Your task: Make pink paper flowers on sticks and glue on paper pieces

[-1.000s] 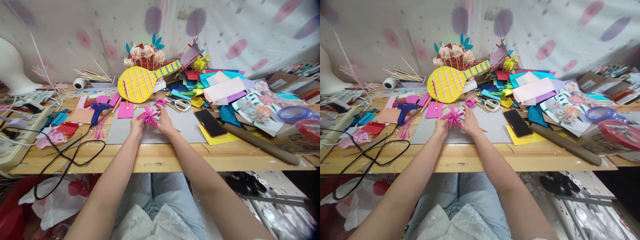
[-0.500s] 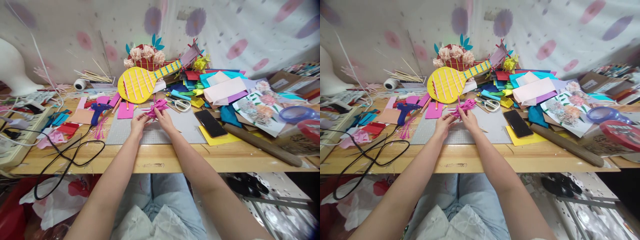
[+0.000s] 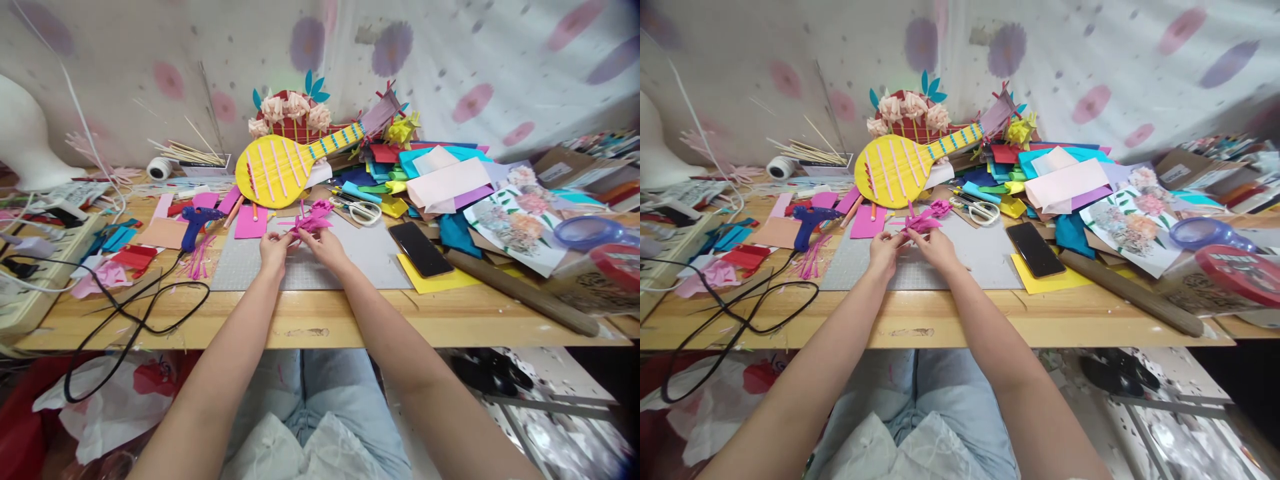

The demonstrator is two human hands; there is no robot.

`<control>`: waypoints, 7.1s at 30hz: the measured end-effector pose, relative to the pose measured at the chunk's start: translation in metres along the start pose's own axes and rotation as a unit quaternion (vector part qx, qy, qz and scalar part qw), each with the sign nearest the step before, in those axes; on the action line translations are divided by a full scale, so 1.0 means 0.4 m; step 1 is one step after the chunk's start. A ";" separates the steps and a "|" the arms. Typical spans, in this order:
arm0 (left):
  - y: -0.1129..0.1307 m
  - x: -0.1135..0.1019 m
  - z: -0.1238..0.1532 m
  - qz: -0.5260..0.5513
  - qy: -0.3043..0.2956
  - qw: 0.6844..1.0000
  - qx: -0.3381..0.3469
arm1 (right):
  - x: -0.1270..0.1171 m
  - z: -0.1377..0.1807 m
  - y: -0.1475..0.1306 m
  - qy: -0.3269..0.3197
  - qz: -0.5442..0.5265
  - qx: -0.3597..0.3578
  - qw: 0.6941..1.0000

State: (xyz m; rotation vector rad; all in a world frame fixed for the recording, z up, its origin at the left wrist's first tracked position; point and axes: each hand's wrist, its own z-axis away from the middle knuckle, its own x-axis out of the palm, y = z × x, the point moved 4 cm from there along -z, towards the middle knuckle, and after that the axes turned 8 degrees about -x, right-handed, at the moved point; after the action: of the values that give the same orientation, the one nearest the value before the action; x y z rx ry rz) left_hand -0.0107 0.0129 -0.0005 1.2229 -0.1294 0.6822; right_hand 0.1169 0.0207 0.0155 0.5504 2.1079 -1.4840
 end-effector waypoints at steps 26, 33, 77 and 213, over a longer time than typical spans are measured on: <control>0.015 -0.019 -0.010 -0.008 0.037 0.999 0.006 | 0.021 0.025 -0.025 -0.088 0.090 -0.018 0.992; 0.034 -0.048 -0.035 -0.145 0.104 0.976 0.125 | 0.044 0.032 -0.032 -0.095 0.131 -0.063 0.985; 0.019 -0.036 -0.030 -0.429 0.028 0.874 0.226 | 0.033 0.031 -0.037 -0.143 0.260 0.005 0.955; 0.038 -0.027 -0.005 -0.539 0.068 0.799 0.259 | 0.031 0.043 -0.045 -0.103 0.312 -0.029 0.944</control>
State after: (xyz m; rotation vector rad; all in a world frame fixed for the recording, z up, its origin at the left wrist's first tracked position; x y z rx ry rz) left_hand -0.0281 0.0130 0.0062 1.5019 0.8864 -0.2441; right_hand 0.0995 -0.0008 0.0166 0.8966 1.5971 -1.0566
